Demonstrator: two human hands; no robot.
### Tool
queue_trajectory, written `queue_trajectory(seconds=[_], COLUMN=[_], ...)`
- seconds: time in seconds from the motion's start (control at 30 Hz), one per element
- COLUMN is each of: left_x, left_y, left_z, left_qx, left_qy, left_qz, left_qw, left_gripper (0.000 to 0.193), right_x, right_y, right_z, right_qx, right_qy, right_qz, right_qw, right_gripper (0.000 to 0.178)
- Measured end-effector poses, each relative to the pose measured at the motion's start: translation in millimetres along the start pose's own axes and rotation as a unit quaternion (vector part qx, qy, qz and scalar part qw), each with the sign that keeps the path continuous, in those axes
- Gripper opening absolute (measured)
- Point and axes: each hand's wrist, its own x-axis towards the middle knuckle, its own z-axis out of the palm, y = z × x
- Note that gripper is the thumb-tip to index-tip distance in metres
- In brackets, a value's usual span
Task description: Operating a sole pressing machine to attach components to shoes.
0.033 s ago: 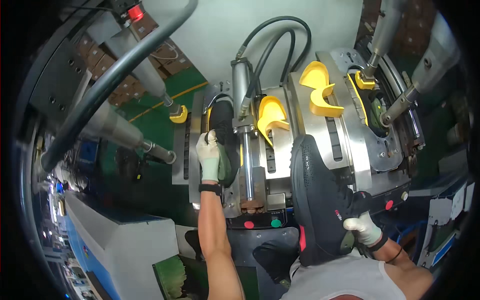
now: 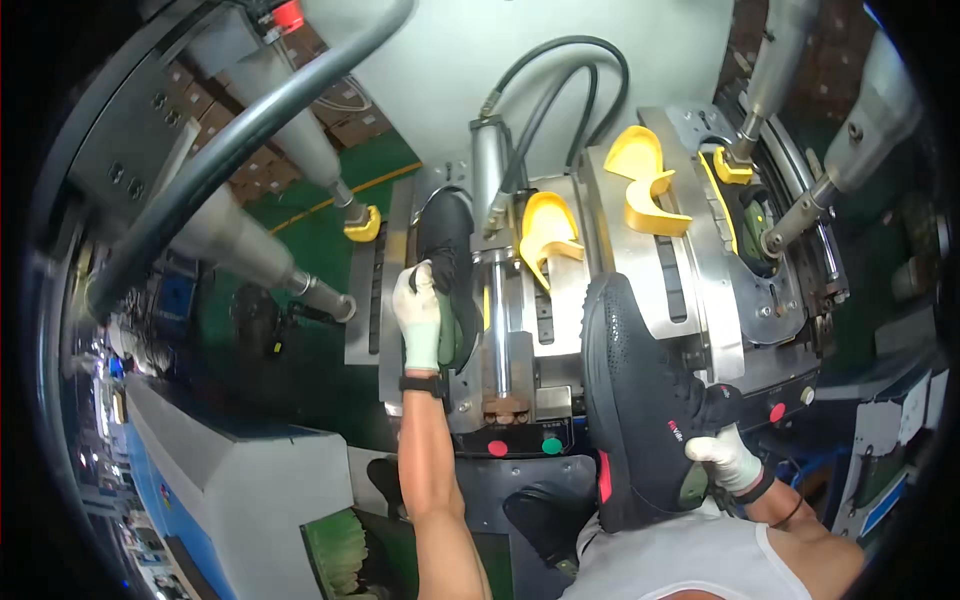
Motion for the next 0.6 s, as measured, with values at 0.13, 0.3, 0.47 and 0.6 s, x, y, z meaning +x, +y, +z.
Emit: queue_trajectory(seconds=[0.13, 0.3, 0.47, 0.6], left_x=[-48.8, -129.9, -281.7, -394.9], left_y=[39.4, 126.9, 112.8, 102.4], left_z=[-73.1, -180.1, -259.6, -282.5], left_qx=[-0.181, -0.172, -0.131, -0.052], left_qy=[0.080, 0.156, 0.183, 0.127], left_qz=[0.043, 0.115, 0.019, -0.105], left_qw=[0.979, 0.966, 0.974, 0.985], left_gripper=[0.032, 0.050, 0.054, 0.049], right_x=[-3.5, 19.3, 115.8, 233.5], right_y=[14.8, 12.3, -0.9, -15.7], right_z=[24.1, 70.2, 174.9, 225.3], right_qx=[0.030, -0.088, -0.068, -0.206], right_qy=[-0.015, 0.034, -0.102, -0.170], right_qz=[-0.044, -0.112, -0.089, -0.189], right_qw=[0.998, 0.989, 0.988, 0.945], right_gripper=[0.075, 0.068, 0.027, 0.019])
